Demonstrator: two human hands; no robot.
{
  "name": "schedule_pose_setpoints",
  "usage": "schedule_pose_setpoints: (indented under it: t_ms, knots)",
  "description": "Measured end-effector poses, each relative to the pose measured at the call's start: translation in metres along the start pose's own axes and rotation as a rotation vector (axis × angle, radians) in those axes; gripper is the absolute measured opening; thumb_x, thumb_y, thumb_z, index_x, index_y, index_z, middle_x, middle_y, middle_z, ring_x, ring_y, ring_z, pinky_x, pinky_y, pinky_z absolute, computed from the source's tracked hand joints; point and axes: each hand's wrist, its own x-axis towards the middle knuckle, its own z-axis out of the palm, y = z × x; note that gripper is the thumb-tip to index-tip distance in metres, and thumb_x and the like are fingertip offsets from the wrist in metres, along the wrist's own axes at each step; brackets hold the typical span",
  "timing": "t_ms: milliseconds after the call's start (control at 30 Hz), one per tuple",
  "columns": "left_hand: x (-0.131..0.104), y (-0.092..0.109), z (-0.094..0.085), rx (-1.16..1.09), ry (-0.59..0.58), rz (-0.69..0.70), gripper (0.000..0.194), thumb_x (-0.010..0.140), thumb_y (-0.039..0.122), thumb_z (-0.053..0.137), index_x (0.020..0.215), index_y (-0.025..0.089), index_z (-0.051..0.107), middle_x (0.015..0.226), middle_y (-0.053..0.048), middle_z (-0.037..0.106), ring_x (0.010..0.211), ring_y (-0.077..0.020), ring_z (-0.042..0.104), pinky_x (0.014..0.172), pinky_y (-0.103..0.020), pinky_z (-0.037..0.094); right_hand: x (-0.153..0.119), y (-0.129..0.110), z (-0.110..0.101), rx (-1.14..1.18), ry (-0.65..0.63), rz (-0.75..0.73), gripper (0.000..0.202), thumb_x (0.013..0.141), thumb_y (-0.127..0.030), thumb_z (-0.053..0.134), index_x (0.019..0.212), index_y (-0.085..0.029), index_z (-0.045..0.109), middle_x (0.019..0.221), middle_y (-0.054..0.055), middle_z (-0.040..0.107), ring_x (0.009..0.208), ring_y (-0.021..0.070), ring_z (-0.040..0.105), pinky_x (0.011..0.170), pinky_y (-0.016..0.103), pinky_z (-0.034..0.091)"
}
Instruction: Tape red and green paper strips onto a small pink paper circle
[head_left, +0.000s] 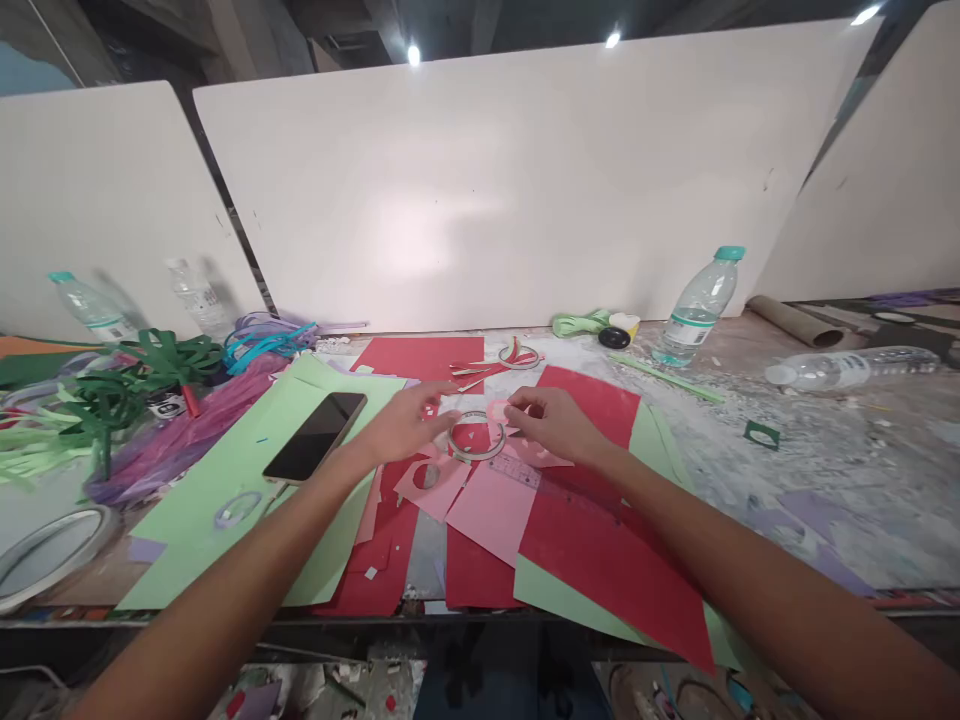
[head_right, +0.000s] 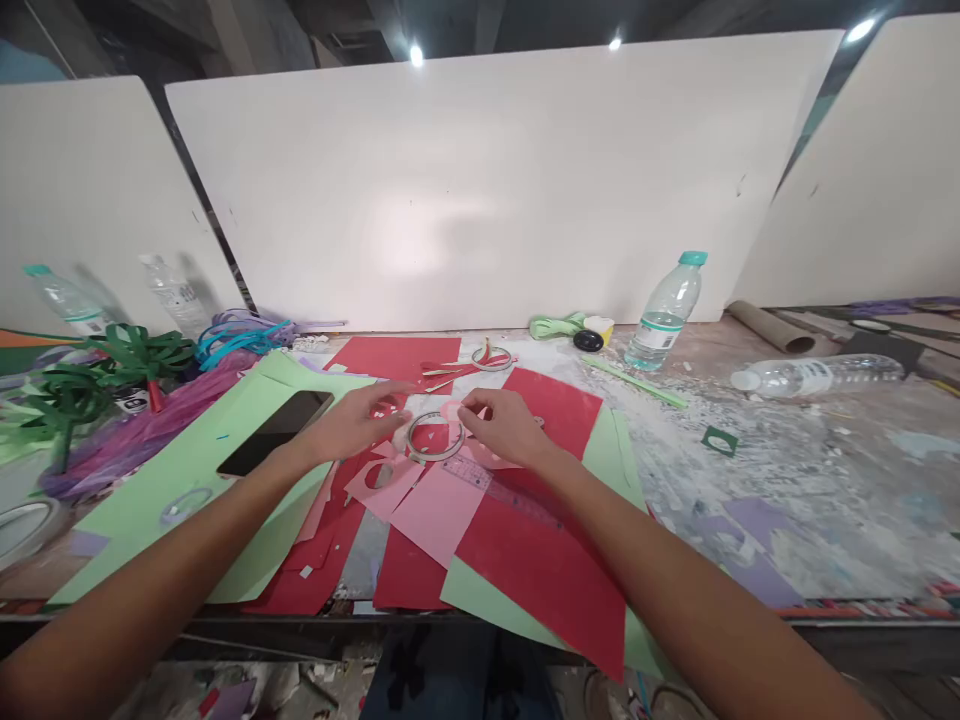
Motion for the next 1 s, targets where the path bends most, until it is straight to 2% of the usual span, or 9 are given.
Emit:
schedule_pose_setpoints:
  t_ms: [67, 133, 200, 267, 400, 567, 667, 800, 1000]
  knots:
    - [0.012, 0.021, 0.014, -0.198, -0.028, 0.067, 0.041, 0.085, 0.05, 0.054, 0.117, 0.025, 0.061, 0.119, -0.005, 0.063, 0.098, -0.022, 0.06, 0.082, -0.032, 0.047, 0.0, -0.003, 0.003, 0.079, 0.004, -0.015, 0.026, 0.083, -0.039, 0.053, 0.069, -0.019, 0.059, 0.067, 0.001, 0.058, 0.058, 0.0134, 0.05, 0.053, 0.026, 0.036]
    - [0.022, 0.034, 0.024, -0.302, -0.045, 0.09, 0.032, 0.086, 0.049, 0.053, 0.097, 0.022, 0.066, 0.095, -0.003, 0.067, 0.08, -0.0176, 0.06, 0.067, -0.027, 0.045, 0.001, -0.004, 0.005, 0.169, 0.014, -0.007, 0.027, 0.083, -0.042, 0.056, 0.072, -0.018, 0.06, 0.068, 0.001, 0.057, 0.059, 0.0134, 0.051, 0.053, 0.026, 0.037]
    - [0.027, 0.038, 0.03, -0.382, -0.039, 0.07, 0.033, 0.086, 0.049, 0.053, 0.079, 0.019, 0.064, 0.073, 0.0, 0.06, 0.064, -0.0135, 0.052, 0.056, -0.025, 0.038, 0.002, -0.003, 0.006, 0.26, 0.019, 0.01, 0.027, 0.083, -0.043, 0.058, 0.073, -0.018, 0.06, 0.067, 0.0, 0.056, 0.056, 0.0127, 0.05, 0.051, 0.026, 0.039]
    - [0.027, 0.035, 0.033, -0.475, -0.031, 0.044, 0.034, 0.086, 0.047, 0.054, 0.072, 0.017, 0.06, 0.065, 0.002, 0.052, 0.057, -0.0108, 0.044, 0.053, -0.024, 0.034, 0.002, 0.0, 0.006, 0.33, 0.01, 0.039, 0.026, 0.082, -0.042, 0.059, 0.073, -0.018, 0.06, 0.065, -0.001, 0.055, 0.052, 0.0116, 0.05, 0.05, 0.026, 0.041]
    - [0.022, 0.027, 0.038, -0.587, -0.051, 0.009, 0.032, 0.086, 0.045, 0.055, 0.072, 0.016, 0.06, 0.063, 0.003, 0.048, 0.056, -0.0095, 0.04, 0.053, -0.023, 0.031, 0.002, 0.005, 0.006, 0.402, -0.041, 0.065, 0.022, 0.081, -0.038, 0.062, 0.072, -0.017, 0.058, 0.063, -0.002, 0.053, 0.051, 0.0105, 0.051, 0.049, 0.024, 0.041]
    - [0.02, 0.024, 0.04, -0.675, -0.096, -0.006, 0.03, 0.084, 0.045, 0.058, 0.082, 0.017, 0.066, 0.067, 0.001, 0.053, 0.059, -0.0106, 0.046, 0.056, -0.023, 0.036, 0.0, 0.003, 0.005, 0.485, -0.057, 0.087, 0.021, 0.08, -0.037, 0.063, 0.072, -0.017, 0.058, 0.062, -0.003, 0.053, 0.049, 0.0094, 0.051, 0.049, 0.024, 0.04]
    - [0.018, 0.025, 0.039, -0.676, -0.047, -0.019, 0.029, 0.081, 0.046, 0.062, 0.08, 0.017, 0.066, 0.069, 0.001, 0.055, 0.06, -0.0107, 0.047, 0.056, -0.023, 0.037, -0.002, -0.002, 0.003, 0.527, -0.086, 0.078, 0.021, 0.078, -0.037, 0.065, 0.072, -0.017, 0.059, 0.062, -0.003, 0.052, 0.049, 0.0092, 0.051, 0.05, 0.024, 0.041]
    - [0.016, 0.031, 0.036, -0.801, 0.062, -0.009, 0.027, 0.078, 0.045, 0.068, 0.082, 0.018, 0.064, 0.074, 0.001, 0.058, 0.063, -0.0102, 0.051, 0.059, -0.023, 0.041, -0.005, -0.009, 0.002, 0.535, -0.09, 0.093, 0.021, 0.074, -0.036, 0.069, 0.073, -0.016, 0.061, 0.064, -0.003, 0.054, 0.049, 0.0089, 0.05, 0.05, 0.024, 0.04]
    - [0.014, 0.036, 0.029, -0.8, 0.111, 0.006, 0.027, 0.078, 0.045, 0.068, 0.081, 0.018, 0.067, 0.078, -0.001, 0.062, 0.069, -0.0122, 0.054, 0.065, -0.026, 0.045, -0.006, -0.013, 0.0, 0.543, -0.077, 0.079, 0.018, 0.077, -0.033, 0.066, 0.074, -0.016, 0.061, 0.069, -0.001, 0.057, 0.05, 0.0083, 0.05, 0.051, 0.024, 0.042]
